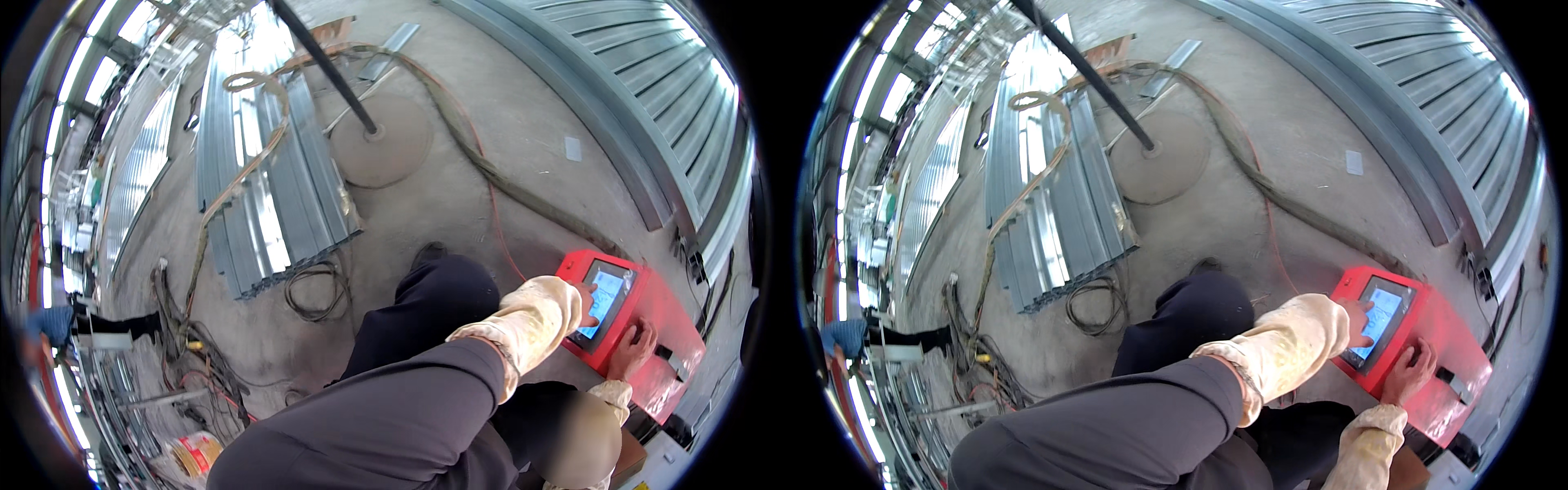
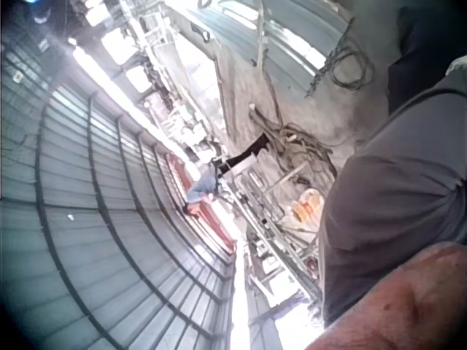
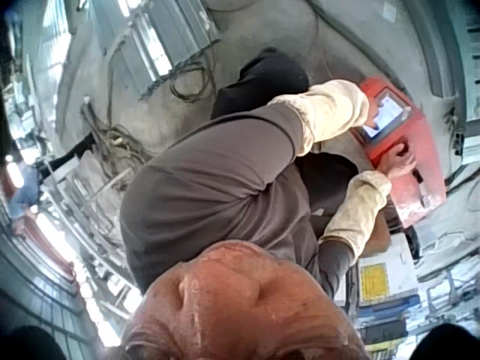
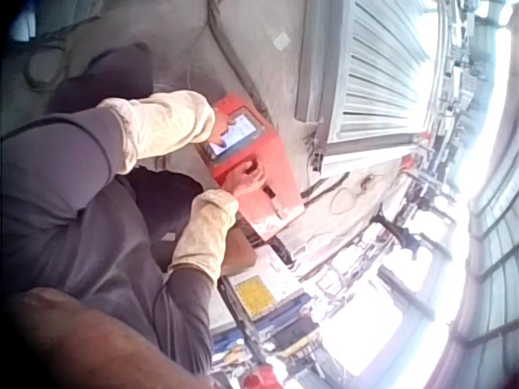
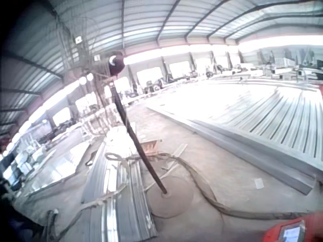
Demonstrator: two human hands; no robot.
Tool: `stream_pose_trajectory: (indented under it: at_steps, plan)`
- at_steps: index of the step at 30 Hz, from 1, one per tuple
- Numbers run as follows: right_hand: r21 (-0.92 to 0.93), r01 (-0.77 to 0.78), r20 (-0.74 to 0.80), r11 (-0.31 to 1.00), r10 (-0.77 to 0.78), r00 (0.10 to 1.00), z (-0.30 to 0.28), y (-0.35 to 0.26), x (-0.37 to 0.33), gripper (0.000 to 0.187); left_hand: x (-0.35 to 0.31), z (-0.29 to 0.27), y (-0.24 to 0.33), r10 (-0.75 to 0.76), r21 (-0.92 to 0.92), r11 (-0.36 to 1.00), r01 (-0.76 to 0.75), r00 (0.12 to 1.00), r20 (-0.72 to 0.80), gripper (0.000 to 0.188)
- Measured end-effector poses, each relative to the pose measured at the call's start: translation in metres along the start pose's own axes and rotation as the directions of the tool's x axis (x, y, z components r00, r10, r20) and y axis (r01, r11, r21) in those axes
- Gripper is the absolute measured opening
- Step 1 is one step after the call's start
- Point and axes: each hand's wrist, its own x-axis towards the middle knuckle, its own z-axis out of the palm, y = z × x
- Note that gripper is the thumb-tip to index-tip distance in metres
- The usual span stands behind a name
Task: The person kneels on the floor and works on a red electrical machine, using a screwdriver to adjust internal components and a touchscreen to interact with the device. They open and close the machine's cover multiple times while manipulating wires and internal parts.
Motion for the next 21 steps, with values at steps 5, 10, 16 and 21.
stream_pose_trajectory:
  at_steps: [5,10,16,21]
  plan:
    - [-0.028,0.063,-0.009,0.998,-0.064,0.998,0.003,0.018,-0.004,0.025,-0.006,0.000,0.016,-0.098,-0.047,0.994,0.100,0.994,0.042,0.070]
    - [0.044,0.041,0.031,0.998,-0.042,0.999,0.003,0.027,-0.007,0.026,0.002,0.022,0.013,-0.203,-0.258,0.949,0.183,0.978,-0.052,0.090]
    - [-0.027,0.141,0.051,0.990,-0.140,0.989,-0.001,0.027,-0.001,0.027,0.012,0.045,0.014,-0.219,-0.241,0.954,0.178,0.964,-0.153,0.080]
    - [-0.046,0.059,0.086,0.997,-0.055,0.995,-0.004,0.027,-0.003,0.028,-0.005,0.016,0.018,-0.180,-0.205,0.964,0.172,0.983,-0.021,0.066]
